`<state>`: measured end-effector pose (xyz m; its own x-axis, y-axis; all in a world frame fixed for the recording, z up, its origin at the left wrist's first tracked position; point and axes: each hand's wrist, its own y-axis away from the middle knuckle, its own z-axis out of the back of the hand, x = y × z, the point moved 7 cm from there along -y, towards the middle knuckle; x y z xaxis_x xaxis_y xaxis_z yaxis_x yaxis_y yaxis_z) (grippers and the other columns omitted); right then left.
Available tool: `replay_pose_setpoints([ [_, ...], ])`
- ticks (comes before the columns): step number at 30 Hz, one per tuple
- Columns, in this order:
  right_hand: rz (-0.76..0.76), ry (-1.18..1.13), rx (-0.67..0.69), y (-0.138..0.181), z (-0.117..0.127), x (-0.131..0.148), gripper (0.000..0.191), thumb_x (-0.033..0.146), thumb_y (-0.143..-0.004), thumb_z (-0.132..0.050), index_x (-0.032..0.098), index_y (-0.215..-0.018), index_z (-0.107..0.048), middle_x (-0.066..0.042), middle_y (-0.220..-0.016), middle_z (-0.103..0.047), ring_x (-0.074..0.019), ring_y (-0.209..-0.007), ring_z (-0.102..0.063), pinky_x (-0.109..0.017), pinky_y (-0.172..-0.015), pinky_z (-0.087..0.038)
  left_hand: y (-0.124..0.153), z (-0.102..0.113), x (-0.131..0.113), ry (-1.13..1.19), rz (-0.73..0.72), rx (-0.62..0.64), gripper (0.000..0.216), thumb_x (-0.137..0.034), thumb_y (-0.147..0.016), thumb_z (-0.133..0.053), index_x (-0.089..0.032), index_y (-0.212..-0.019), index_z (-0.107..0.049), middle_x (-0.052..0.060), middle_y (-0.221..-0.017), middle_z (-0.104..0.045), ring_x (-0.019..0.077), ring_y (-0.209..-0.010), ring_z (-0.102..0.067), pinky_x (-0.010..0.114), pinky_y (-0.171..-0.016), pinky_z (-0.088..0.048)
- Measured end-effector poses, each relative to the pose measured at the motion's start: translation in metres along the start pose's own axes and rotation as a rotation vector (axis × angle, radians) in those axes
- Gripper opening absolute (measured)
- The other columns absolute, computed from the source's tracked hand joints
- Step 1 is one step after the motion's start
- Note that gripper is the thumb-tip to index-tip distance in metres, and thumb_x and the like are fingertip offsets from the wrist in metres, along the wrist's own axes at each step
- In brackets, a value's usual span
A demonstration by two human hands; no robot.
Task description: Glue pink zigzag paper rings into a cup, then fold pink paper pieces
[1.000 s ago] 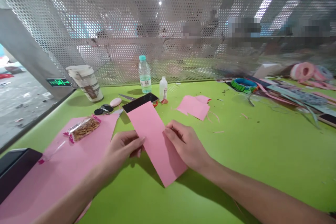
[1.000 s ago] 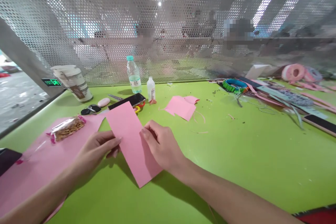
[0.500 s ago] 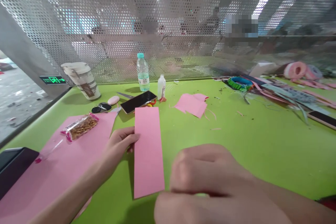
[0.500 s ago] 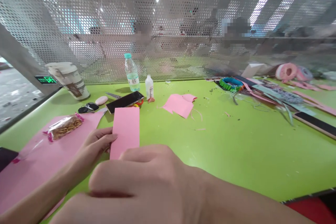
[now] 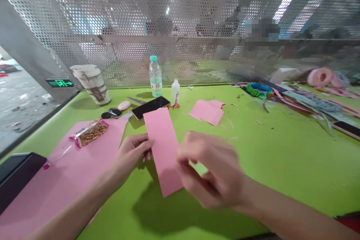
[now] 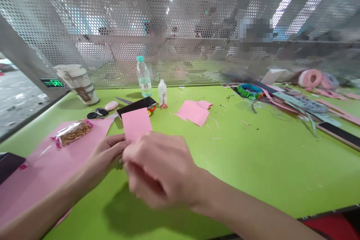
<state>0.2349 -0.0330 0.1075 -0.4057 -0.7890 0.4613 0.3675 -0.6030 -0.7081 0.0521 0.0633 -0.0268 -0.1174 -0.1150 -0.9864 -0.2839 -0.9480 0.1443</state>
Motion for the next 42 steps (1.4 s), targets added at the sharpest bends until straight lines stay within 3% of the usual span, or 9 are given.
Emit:
replay_pose_setpoints([
  [3, -0.281, -0.136, 0.078, 0.01, -0.037, -0.056, 0.013, 0.016, -0.1, -0.054, 0.023, -0.09, -0.057, 0.002, -0.072, -0.062, -0.0115, -0.056, -0.051, -0.025, -0.051, -0.038, 0.002, -0.005, -0.007, -0.04, -0.011, 0.014, 0.037, -0.05, -0.089, -0.078, -0.014, -0.078, -0.075, 0.0, -0.06, -0.061, 0.011, -0.051, -0.05, 0.022, -0.048, -0.034],
  [5, -0.426, -0.159, 0.153, 0.018, -0.055, -0.074, 0.019, 0.025, -0.099, -0.063, 0.023, -0.083, -0.054, 0.003, -0.072, -0.059, -0.0118, -0.059, -0.049, -0.027, -0.055, -0.037, 0.002, -0.008, -0.011, -0.036, -0.045, 0.034, 0.035, -0.048, -0.088, -0.079, -0.014, -0.08, -0.077, 0.001, -0.065, -0.065, 0.0105, -0.055, -0.051, 0.021, -0.051, -0.036],
  [10, -0.59, -0.226, 0.208, 0.024, -0.063, -0.077, 0.044, 0.049, -0.084, -0.084, 0.024, -0.08, -0.048, 0.006, -0.071, -0.051, -0.0128, -0.064, -0.04, -0.029, -0.058, -0.032, 0.004, -0.012, -0.017, 0.012, -0.124, 0.097, 0.041, -0.05, -0.087, -0.084, -0.016, -0.069, -0.07, -0.001, -0.063, -0.062, 0.01, -0.056, -0.049, 0.021, -0.053, -0.037],
  [14, -0.728, -0.392, 0.283, 0.029, -0.071, -0.078, 0.046, 0.043, -0.077, -0.091, 0.025, -0.085, -0.049, 0.007, -0.074, -0.054, -0.0128, -0.064, -0.044, -0.029, -0.057, -0.035, 0.006, -0.014, -0.016, 0.067, -0.156, 0.134, 0.05, -0.059, -0.088, -0.083, -0.016, -0.067, -0.067, 0.0, -0.062, -0.062, 0.0103, -0.056, -0.05, 0.021, -0.053, -0.039],
  [21, -0.802, -0.618, 0.203, 0.033, -0.074, -0.093, 0.009, 0.023, -0.096, -0.062, 0.025, -0.102, -0.056, 0.003, -0.088, -0.062, -0.0168, -0.082, -0.058, -0.031, -0.072, -0.045, 0.006, -0.012, -0.013, 0.143, -0.107, 0.095, 0.047, -0.057, -0.086, -0.085, -0.018, -0.068, -0.068, -0.001, -0.063, -0.061, 0.0114, -0.058, -0.052, 0.022, -0.057, -0.042],
  [25, -0.855, -0.708, 0.019, 0.033, -0.063, -0.118, 0.034, 0.02, -0.089, -0.063, 0.026, -0.121, -0.051, 0.008, -0.074, -0.051, -0.0151, -0.067, -0.05, -0.03, -0.067, -0.04, 0.005, -0.002, -0.011, 0.16, 0.015, -0.051, 0.032, -0.051, -0.084, -0.085, -0.02, -0.088, -0.078, 0.003, -0.081, -0.074, 0.0191, -0.073, -0.067, 0.027, -0.068, -0.053],
  [28, -0.852, -0.697, -0.046, 0.032, -0.054, -0.132, 0.032, 0.023, -0.088, -0.063, 0.027, -0.117, -0.05, 0.009, -0.072, -0.049, -0.0143, -0.064, -0.045, -0.03, -0.064, -0.037, 0.003, 0.003, -0.007, 0.168, 0.085, -0.107, 0.033, -0.048, -0.085, -0.084, -0.02, -0.101, -0.081, 0.005, -0.089, -0.079, 0.0207, -0.075, -0.071, 0.029, -0.071, -0.056],
  [33, -0.848, -0.452, -0.063, 0.034, -0.042, -0.143, 0.015, 0.018, -0.087, -0.056, 0.025, -0.099, -0.058, 0.007, -0.07, -0.048, -0.0138, -0.062, -0.039, -0.03, -0.061, -0.029, 0.0, 0.01, -0.007, 0.192, 0.071, -0.159, 0.031, -0.046, -0.086, -0.085, -0.017, -0.097, -0.082, 0.007, -0.092, -0.081, 0.0203, -0.079, -0.071, 0.028, -0.073, -0.058],
  [42, -0.888, -0.337, -0.053, 0.036, -0.038, -0.148, 0.016, 0.018, -0.085, -0.053, 0.023, -0.097, -0.063, 0.007, -0.068, -0.048, -0.0144, -0.06, -0.043, -0.031, -0.059, -0.027, 0.0, 0.013, -0.009, 0.26, 0.032, -0.179, 0.031, -0.045, -0.083, -0.09, -0.016, -0.087, -0.079, 0.005, -0.088, -0.08, 0.0162, -0.078, -0.07, 0.023, -0.071, -0.057],
])
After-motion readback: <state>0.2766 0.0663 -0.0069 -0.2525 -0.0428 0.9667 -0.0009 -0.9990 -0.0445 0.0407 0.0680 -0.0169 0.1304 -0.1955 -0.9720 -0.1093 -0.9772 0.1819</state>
